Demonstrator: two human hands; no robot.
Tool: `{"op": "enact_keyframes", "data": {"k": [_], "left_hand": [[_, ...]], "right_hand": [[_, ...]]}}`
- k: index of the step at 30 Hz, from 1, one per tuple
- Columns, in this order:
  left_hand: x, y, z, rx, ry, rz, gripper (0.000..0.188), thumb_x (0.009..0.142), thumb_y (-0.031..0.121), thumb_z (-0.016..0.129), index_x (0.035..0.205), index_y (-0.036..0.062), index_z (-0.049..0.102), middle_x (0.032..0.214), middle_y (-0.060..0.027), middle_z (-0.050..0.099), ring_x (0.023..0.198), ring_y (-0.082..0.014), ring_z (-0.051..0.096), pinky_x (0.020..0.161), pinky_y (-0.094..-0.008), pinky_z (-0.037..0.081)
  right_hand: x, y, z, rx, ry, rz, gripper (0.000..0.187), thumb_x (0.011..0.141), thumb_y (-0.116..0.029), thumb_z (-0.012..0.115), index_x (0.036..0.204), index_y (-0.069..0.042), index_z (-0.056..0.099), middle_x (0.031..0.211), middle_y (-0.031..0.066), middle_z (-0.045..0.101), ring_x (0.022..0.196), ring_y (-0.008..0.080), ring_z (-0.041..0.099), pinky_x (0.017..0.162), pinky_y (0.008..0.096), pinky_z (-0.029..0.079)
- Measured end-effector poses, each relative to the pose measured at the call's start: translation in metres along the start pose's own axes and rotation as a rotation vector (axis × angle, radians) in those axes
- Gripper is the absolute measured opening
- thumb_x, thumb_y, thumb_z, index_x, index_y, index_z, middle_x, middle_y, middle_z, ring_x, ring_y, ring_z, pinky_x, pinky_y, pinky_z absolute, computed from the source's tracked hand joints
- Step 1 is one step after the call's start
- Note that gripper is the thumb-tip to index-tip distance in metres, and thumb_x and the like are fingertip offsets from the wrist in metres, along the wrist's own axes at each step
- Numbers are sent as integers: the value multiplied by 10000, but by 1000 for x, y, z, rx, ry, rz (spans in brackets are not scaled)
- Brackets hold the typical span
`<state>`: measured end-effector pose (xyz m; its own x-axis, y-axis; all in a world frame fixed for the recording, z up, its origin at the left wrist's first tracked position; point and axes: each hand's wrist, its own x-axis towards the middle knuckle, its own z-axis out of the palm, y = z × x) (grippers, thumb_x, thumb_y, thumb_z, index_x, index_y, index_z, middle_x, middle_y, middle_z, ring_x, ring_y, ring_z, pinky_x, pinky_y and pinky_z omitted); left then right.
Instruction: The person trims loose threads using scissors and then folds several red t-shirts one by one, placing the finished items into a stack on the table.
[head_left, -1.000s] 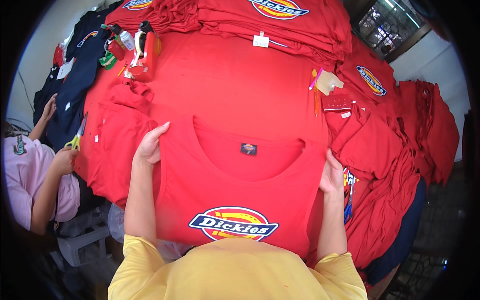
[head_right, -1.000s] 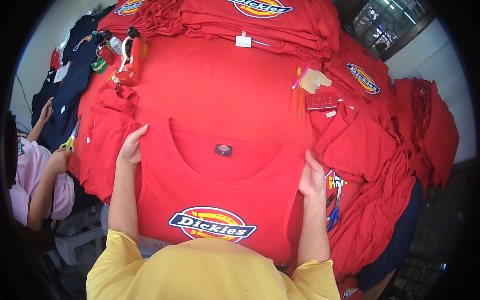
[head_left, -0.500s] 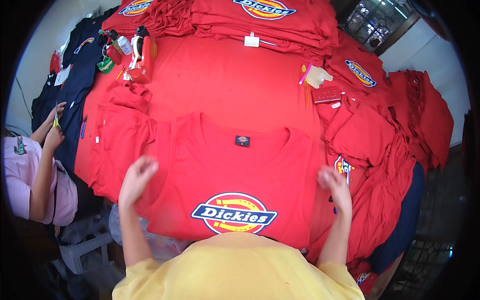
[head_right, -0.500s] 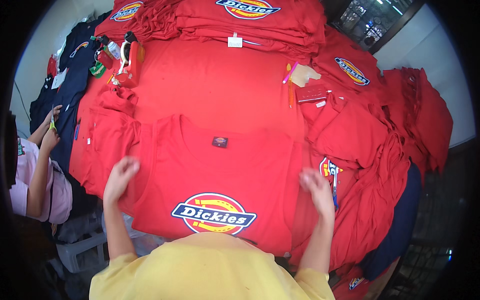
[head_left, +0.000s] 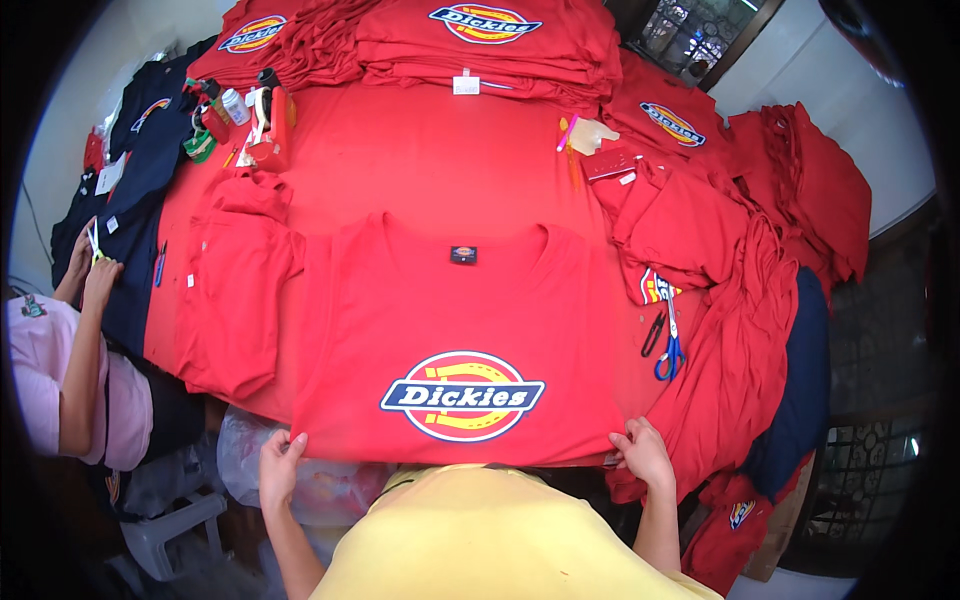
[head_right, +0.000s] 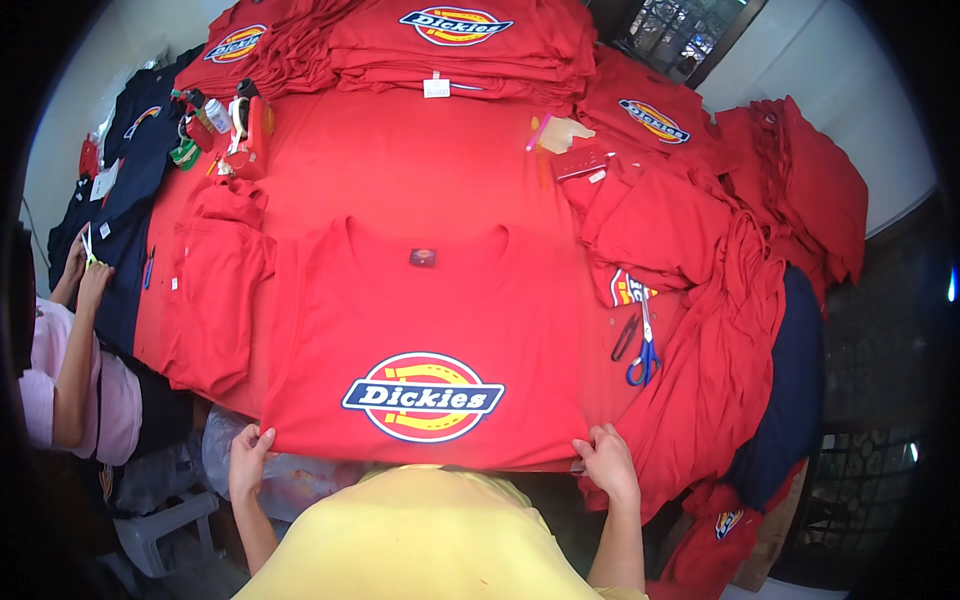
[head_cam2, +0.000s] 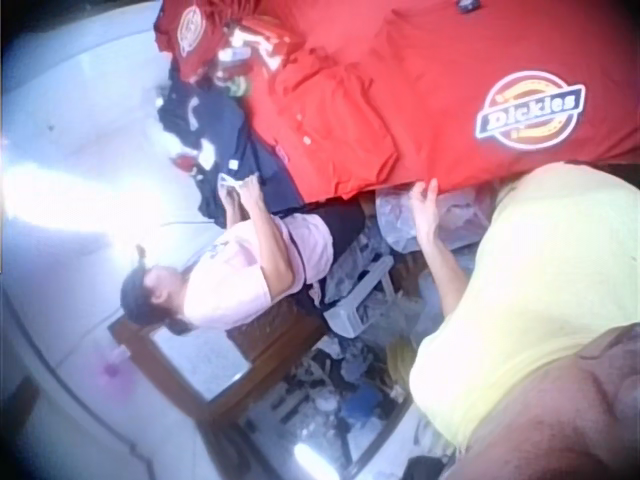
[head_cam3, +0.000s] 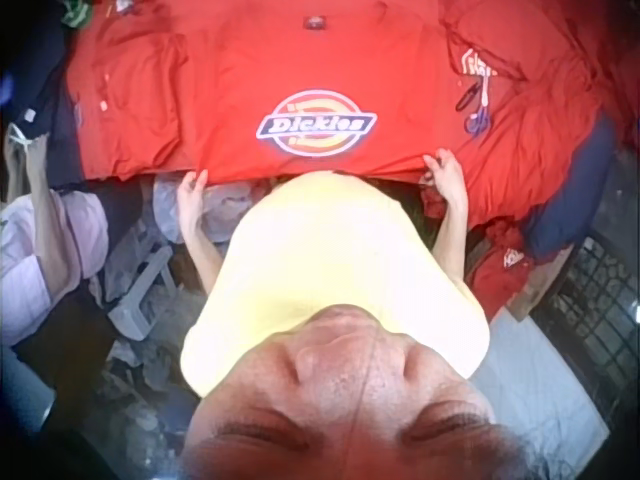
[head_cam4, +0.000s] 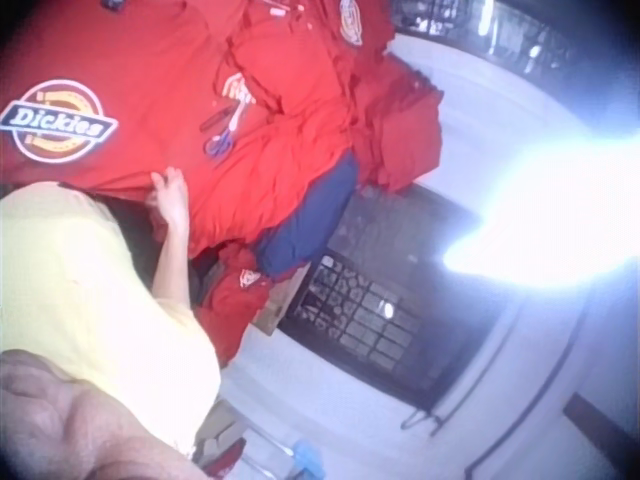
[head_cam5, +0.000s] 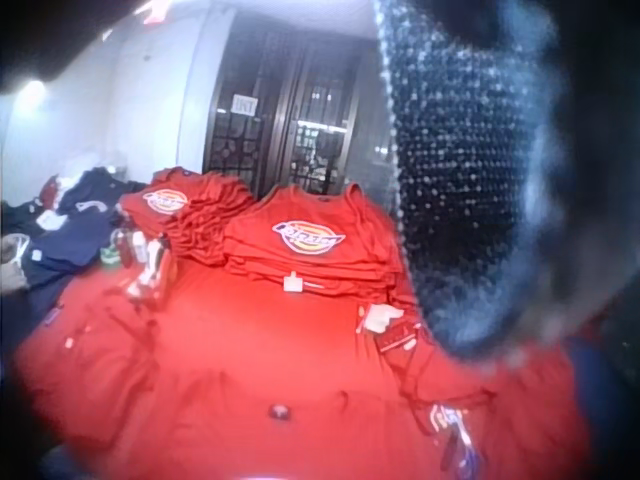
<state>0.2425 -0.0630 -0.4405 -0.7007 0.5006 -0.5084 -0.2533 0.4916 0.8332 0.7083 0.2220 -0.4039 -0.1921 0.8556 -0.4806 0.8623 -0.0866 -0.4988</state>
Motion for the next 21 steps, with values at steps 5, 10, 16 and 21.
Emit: {"op": "enact_keyframes", "data": {"k": [5,10,16,21], "left_hand": [[5,-33,-8,-111,2,-9,135,847,114,716,835,40,603,776,-27,642,671,-85,581,599,-223,464],[2,-30,0,-46,89,37,185,807,68,749,886,39,585,794,-37,647,646,-83,581,585,-219,460],[-16,38,-13,-541,-213,283,312,865,74,685,1133,7,541,1046,-73,638,947,-151,612,825,-322,506],[-30,123,-36,-749,-442,758,471,964,295,531,1329,12,433,1286,-169,546,1166,-266,548,1006,-440,445]], "right_hand": [[-1,34,35,-12,133,-10,229,858,-96,681,824,71,528,864,168,517,616,267,626,536,355,513],[-20,1,34,118,238,91,244,786,-106,749,833,41,561,743,192,609,630,338,624,604,428,482],[-34,-3,0,670,-119,-67,334,828,-155,718,1054,46,577,821,114,681,699,215,656,628,346,525],[-73,34,-91,1352,49,-852,233,891,-138,630,1051,27,593,1132,164,627,844,252,659,820,378,544]]}}
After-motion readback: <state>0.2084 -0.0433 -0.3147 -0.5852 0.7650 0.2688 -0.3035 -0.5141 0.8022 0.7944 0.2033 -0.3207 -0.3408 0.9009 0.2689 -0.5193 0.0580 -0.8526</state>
